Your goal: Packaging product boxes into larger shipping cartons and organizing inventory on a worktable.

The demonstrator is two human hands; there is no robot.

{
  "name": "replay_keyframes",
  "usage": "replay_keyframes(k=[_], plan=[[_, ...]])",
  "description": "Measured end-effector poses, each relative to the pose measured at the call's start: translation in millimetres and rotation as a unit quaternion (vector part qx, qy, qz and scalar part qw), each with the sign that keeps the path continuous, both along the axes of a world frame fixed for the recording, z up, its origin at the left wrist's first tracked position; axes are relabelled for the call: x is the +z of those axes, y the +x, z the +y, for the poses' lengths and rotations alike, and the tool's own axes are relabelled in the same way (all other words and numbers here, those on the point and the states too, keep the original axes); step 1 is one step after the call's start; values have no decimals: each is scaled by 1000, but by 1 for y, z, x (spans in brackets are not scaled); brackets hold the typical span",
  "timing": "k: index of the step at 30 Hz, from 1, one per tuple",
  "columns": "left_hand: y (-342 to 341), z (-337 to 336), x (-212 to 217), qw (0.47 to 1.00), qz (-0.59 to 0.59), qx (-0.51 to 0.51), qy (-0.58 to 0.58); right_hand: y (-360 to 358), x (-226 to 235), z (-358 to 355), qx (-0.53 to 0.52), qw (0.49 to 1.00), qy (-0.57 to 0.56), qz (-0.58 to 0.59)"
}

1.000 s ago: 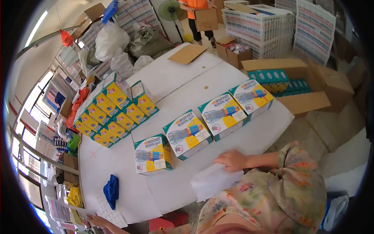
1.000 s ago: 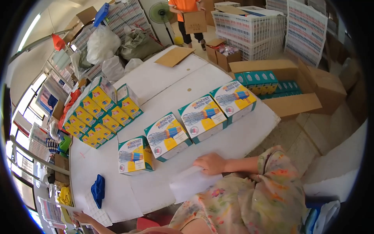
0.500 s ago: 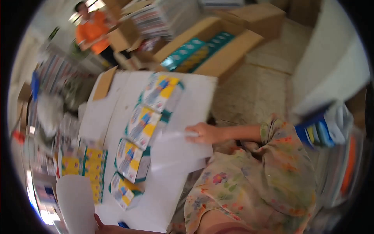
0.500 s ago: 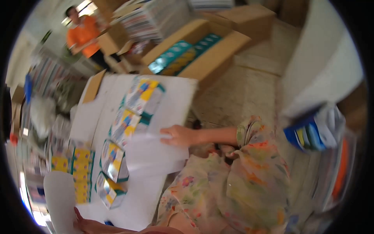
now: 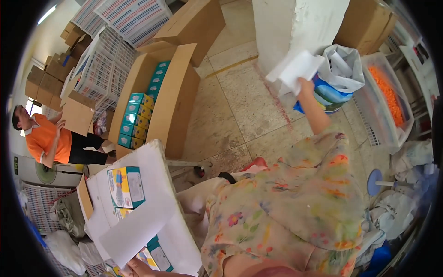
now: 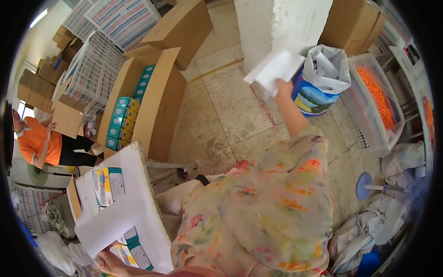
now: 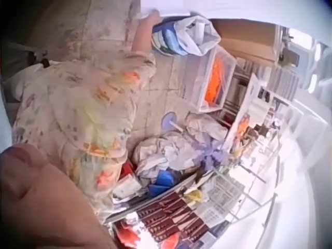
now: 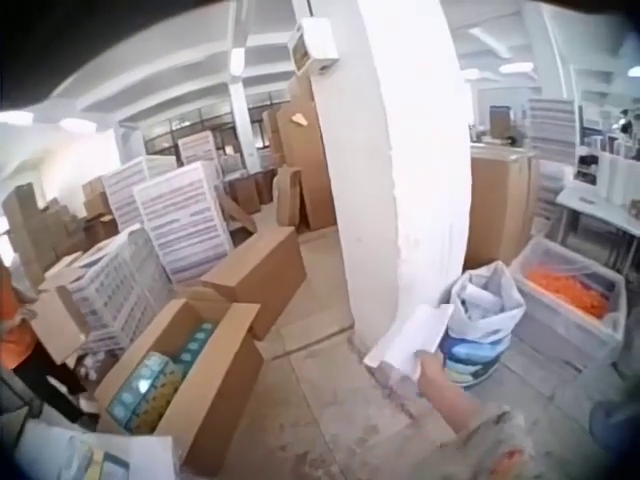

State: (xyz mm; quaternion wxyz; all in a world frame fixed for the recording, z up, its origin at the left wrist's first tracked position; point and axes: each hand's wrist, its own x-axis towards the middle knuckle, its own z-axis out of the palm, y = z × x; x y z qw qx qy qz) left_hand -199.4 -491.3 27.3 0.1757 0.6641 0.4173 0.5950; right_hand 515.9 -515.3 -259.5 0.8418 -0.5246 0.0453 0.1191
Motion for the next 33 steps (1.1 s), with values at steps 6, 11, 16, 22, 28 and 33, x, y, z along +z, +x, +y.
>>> replay_keyframes(k=[6,11,16,22,28,33], plan=[[4,29,-18,984,155,-76,-36,162,-4,-96,-273,933,-195,-129],[50,39,-9,969,200,-105,-100,199,44,-119,-285,871,-337,-214],[101,53,-2,943,284,-134,-111,209,37,-120,-310,865,-385,-89],[101,54,-6,934,295,-147,-139,232,-38,-147,-122,735,-666,-41],[97,44,-7,922,309,-100,-213,219,-68,-116,151,513,-826,-180],[81,36,-22,932,290,-88,-198,181,-78,-103,151,441,-834,-294]])
